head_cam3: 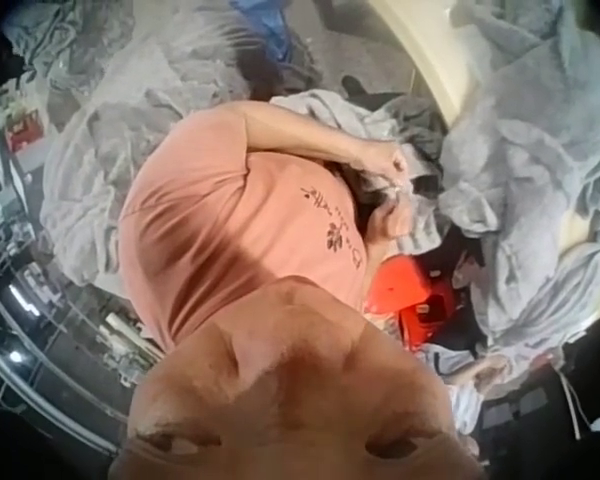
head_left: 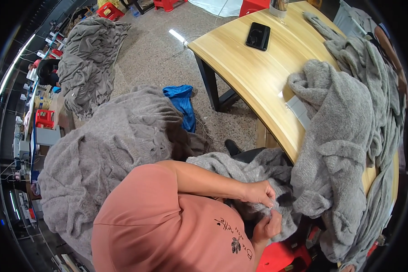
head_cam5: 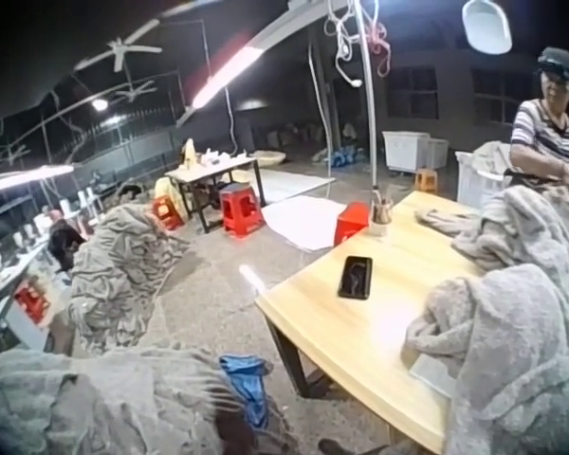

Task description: The person is inspecting and handling pieces of grey fabric at a workstation.

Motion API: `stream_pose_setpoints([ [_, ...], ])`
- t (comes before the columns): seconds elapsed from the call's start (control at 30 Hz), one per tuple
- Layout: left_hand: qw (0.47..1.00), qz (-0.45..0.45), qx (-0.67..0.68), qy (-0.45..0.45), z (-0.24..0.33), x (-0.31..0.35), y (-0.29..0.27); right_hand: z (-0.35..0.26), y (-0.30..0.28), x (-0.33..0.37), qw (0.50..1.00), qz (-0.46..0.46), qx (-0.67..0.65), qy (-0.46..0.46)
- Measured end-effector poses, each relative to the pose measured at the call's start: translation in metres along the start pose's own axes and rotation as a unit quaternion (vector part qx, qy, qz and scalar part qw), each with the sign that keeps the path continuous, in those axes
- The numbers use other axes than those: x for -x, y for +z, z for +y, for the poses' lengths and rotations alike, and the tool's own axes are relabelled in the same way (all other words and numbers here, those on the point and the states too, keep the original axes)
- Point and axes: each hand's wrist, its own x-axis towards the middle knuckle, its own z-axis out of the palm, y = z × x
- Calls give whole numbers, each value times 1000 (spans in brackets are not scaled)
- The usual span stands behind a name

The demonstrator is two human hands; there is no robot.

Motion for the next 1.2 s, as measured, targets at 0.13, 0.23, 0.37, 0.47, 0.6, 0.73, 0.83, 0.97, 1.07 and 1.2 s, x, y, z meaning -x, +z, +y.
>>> stream_pose_setpoints([
  [0.13, 999, 27, -33, 16, 4, 5, 1, 1, -1, 0, 1000, -20, -9, 7],
  [0.23, 997, 22, -69, 36, 2, 6, 1, 0, -3, -3, 999, -41, -21, 15],
  [0.37, 995, 30, -66, 68, -6, 7, 1, -5, -3, -11, 991, -30, -91, 93],
  [0.47, 983, 43, -153, 87, -4, 12, 1, 2, -9, -14, 972, -66, -168, 153],
  [0.6, 968, 49, -234, 79, 5, 20, 3, 13, -13, -8, 931, -148, -252, 221],
  [0.73, 949, 68, -264, 156, 8, 20, 2, 12, 1, -4, 929, -103, -250, 255],
  [0.83, 941, 77, -277, 177, 7, 20, -2, 1, -1, -11, 908, -155, -266, 284],
  [0.97, 933, 64, -294, 199, 8, 20, -3, 6, 2, -4, 914, -151, -264, 268],
  [1.07, 929, 43, -320, 181, 7, 20, -6, 3, 6, -1, 905, -127, -285, 291],
  [1.2, 909, 60, -354, 213, 9, 22, 0, 13, 14, 14, 914, -83, -265, 295],
])
